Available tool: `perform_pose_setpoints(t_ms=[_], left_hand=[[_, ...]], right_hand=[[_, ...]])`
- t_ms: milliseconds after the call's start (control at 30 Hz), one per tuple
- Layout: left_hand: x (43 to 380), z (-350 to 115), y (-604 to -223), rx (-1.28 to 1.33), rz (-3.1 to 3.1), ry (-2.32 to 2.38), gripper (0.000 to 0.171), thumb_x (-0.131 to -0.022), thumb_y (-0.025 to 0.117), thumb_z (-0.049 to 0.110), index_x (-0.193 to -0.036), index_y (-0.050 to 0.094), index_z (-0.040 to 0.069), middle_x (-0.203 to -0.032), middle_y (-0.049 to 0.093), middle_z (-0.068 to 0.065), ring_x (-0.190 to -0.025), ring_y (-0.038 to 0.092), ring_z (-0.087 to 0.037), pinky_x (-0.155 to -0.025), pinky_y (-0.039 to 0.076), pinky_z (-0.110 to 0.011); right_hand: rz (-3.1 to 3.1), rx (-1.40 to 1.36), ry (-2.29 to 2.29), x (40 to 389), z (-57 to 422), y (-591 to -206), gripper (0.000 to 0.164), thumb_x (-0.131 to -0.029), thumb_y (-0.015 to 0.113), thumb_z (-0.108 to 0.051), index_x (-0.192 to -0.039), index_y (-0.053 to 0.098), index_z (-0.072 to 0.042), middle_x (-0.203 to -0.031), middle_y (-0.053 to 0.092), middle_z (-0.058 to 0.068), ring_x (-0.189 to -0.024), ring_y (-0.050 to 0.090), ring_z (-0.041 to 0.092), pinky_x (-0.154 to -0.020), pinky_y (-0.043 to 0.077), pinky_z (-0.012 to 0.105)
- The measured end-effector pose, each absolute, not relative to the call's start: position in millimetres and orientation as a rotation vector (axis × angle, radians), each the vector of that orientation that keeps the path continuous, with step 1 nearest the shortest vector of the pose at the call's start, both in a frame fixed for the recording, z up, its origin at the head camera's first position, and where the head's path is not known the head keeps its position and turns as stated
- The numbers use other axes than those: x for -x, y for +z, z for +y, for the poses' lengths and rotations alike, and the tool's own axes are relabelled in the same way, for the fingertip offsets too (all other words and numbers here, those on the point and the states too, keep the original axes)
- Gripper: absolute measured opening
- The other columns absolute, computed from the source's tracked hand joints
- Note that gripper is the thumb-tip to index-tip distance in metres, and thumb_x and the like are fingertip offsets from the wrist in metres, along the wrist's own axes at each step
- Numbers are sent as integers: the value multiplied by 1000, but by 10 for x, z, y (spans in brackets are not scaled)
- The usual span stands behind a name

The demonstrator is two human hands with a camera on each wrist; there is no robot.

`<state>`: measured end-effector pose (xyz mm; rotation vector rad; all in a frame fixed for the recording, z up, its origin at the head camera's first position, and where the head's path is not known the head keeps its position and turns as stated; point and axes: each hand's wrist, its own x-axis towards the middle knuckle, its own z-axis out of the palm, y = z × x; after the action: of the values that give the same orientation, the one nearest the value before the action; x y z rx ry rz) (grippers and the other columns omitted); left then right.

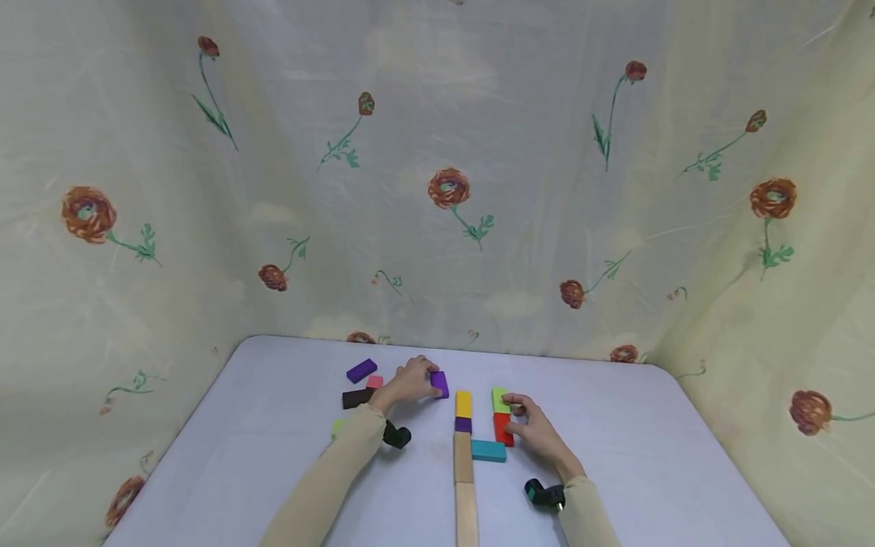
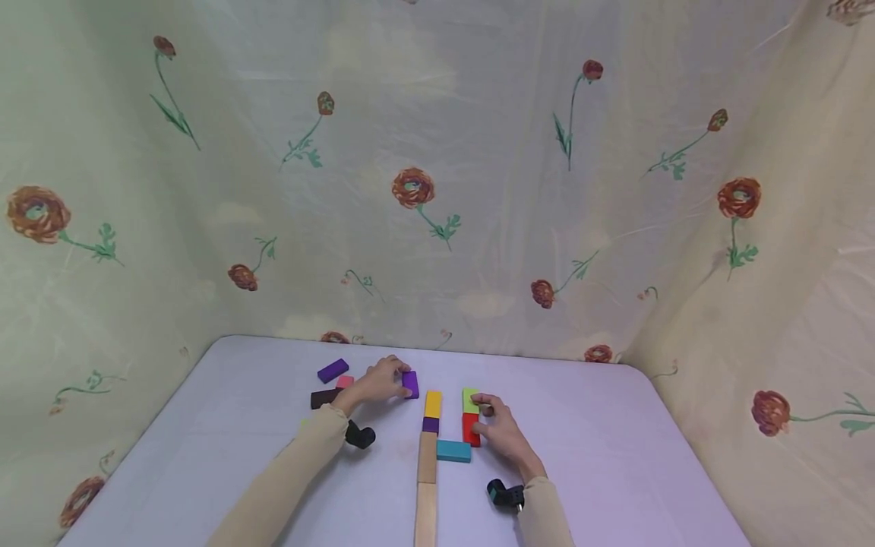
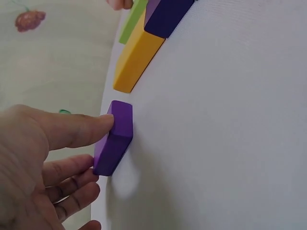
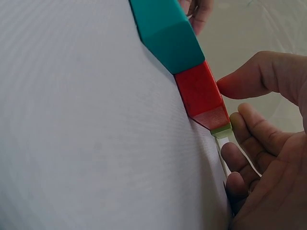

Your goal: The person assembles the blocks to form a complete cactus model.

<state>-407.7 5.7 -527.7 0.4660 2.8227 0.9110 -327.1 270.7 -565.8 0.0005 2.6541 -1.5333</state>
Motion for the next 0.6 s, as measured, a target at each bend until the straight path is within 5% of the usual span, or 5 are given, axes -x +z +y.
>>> perform_pose_setpoints(t_ms=[600], left_hand=[[4236,385,-5400,-488,2810,1023,48,-88,70,25,-131,57,8,-132,52,-13,-119,48,-27,-106,34,-50]], right_hand=[[2639,-16,-1532,3284,2721,-5653,53,-84,63,-5,-134,49,-13,-137,50,9,-124,39,30,-104,34,56]])
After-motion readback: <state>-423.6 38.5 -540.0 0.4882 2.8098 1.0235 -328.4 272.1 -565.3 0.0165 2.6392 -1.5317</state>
